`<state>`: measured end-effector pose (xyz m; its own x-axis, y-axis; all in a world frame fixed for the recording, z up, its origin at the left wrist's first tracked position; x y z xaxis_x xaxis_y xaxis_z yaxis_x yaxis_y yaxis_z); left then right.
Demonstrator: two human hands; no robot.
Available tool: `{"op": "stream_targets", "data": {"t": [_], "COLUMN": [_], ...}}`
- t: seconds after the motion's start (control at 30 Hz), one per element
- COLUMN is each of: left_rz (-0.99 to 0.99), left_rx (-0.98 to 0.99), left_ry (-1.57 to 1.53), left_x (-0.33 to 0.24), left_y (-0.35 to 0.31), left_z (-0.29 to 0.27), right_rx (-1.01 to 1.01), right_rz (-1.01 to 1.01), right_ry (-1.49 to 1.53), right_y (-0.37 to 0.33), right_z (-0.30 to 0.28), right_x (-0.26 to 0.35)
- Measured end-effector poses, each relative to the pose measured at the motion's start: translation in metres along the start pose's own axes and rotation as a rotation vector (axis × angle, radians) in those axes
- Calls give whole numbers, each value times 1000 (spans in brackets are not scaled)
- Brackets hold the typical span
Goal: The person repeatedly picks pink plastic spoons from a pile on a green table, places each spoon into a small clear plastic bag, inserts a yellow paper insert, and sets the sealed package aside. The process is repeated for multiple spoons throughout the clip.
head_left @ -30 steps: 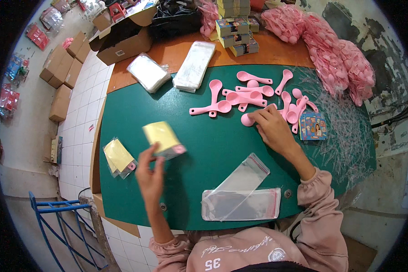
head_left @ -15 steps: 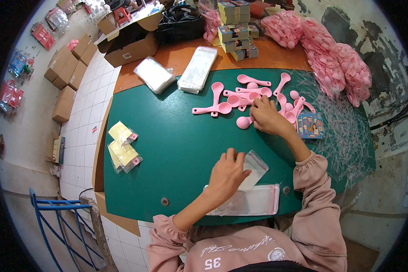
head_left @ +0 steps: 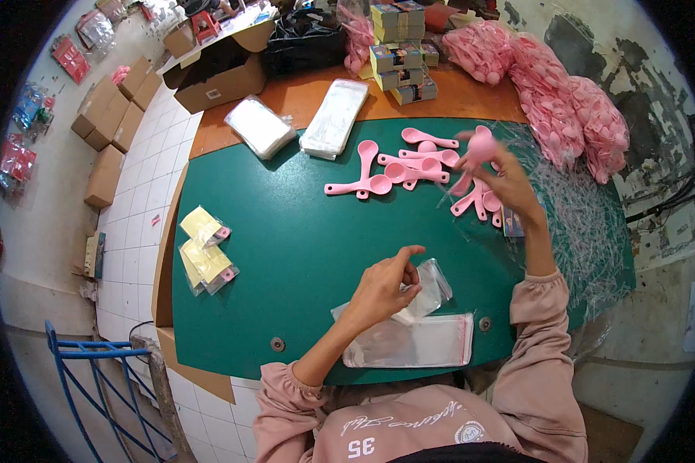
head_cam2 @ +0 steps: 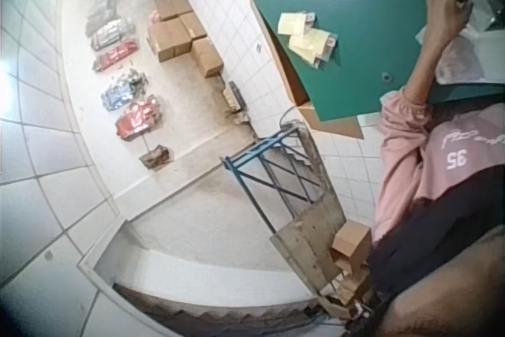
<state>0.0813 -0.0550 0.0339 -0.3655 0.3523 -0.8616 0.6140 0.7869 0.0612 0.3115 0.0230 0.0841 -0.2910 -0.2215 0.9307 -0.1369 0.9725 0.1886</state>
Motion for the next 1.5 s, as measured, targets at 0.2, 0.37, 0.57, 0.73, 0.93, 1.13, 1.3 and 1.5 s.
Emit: {"op": "stream_targets", "data": {"t": [0.2,0.37,0.57,0.73,0.93,1.13,1.3,1.5], "left_rz": [-125,-285,-357,-401,-355,-273,-214,-309], "left_rx": [226,122,72,61,72,189,171,344], "left_ry": [-123,-608,-710,-673,-702,-557,-537,-605], "left_x": [10,26,23,23,26,25,21,21], "left_y": [4,7,7,8,8,9,7,2], "left_z": [-5,-13,-22,-21,-16,-10,-14,-24], "right_rx": [-131,184,204,77,99,323,239,-156], "right_rz": [12,-198,98,218,52,4,-49,185], "right_ry": [2,-377,-285,-11,-52,-153,-56,231], "right_y": [-23,-57,-63,-68,-67,-67,-66,-71], "right_z": [-17,46,48,49,59,72,81,78], "right_x": [11,31,46,36,43,41,37,28]}}
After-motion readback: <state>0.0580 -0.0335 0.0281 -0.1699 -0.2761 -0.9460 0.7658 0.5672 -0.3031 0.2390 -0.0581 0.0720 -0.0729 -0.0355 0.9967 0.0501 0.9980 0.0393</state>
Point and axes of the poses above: each hand's wrist, its own y-axis towards the middle knuckle, its own z-axis out of the palm, x = y × z, the point moved 4 cm from there along y, towards the middle knuckle, and after that the axes turned 3 degrees about y, right-handed, at the moved point
